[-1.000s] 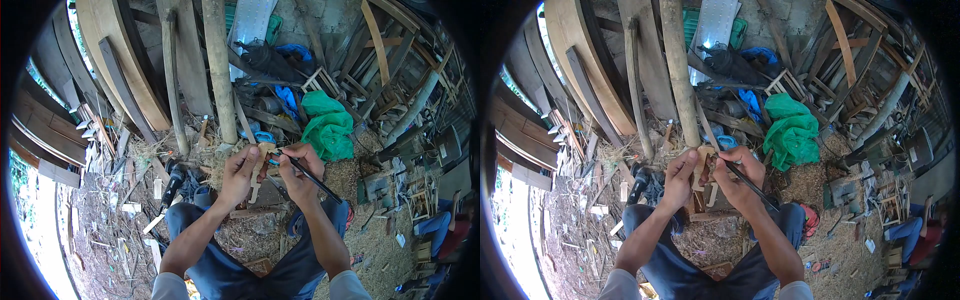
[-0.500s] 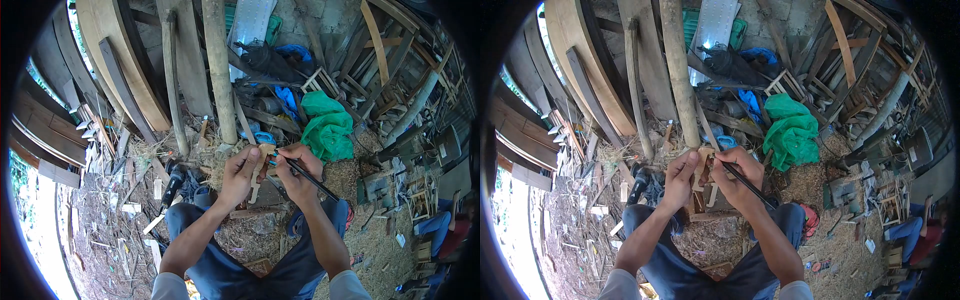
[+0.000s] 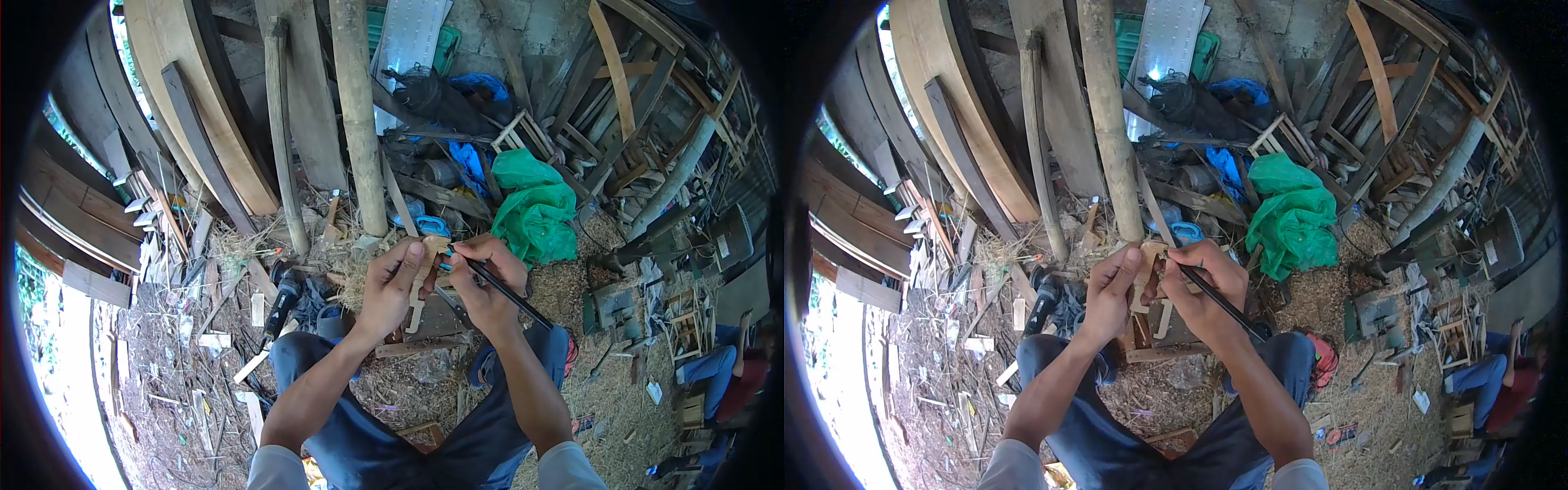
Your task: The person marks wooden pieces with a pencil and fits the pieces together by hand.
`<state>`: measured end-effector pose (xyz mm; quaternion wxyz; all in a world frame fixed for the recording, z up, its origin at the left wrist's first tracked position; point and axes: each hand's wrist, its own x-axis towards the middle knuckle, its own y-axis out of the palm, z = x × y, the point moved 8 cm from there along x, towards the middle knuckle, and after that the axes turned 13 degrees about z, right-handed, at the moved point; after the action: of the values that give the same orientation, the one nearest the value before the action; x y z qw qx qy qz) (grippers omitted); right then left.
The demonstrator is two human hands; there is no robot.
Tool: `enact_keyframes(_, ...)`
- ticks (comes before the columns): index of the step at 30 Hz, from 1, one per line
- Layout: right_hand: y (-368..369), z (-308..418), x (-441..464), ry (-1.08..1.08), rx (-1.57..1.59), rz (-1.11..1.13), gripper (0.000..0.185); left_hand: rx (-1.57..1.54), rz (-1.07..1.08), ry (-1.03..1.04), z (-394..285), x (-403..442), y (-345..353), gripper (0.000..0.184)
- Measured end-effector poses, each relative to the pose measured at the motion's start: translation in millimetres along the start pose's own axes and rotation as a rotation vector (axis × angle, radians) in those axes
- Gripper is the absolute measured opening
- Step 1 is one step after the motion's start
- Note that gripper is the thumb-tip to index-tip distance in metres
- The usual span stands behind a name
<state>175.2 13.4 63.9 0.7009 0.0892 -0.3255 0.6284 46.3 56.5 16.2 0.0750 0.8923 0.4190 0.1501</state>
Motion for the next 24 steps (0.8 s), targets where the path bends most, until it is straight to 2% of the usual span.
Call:
enact_keyframes(12, 3.3, 4.8, 1.3, -0.006, -0.048, 0.074, 0.008, 0.002, 0.011, 0.010, -0.2, 0.6, 0.8, 0.034)
enact_keyframes(14, 0.0, 0.7, 0.0, 0.005, 0.003, -0.004, 0.014, 0.010, -0.006, 0.025, -1.1, 1.2, 0.3, 0.034)
enact_keyframes(24, -0.5, 2.1, 0.5, -0.014, 0.007, -0.011, 0.012, 0.022, 0.012, 0.030, -2.0, 0.8, 0.6, 0.034)
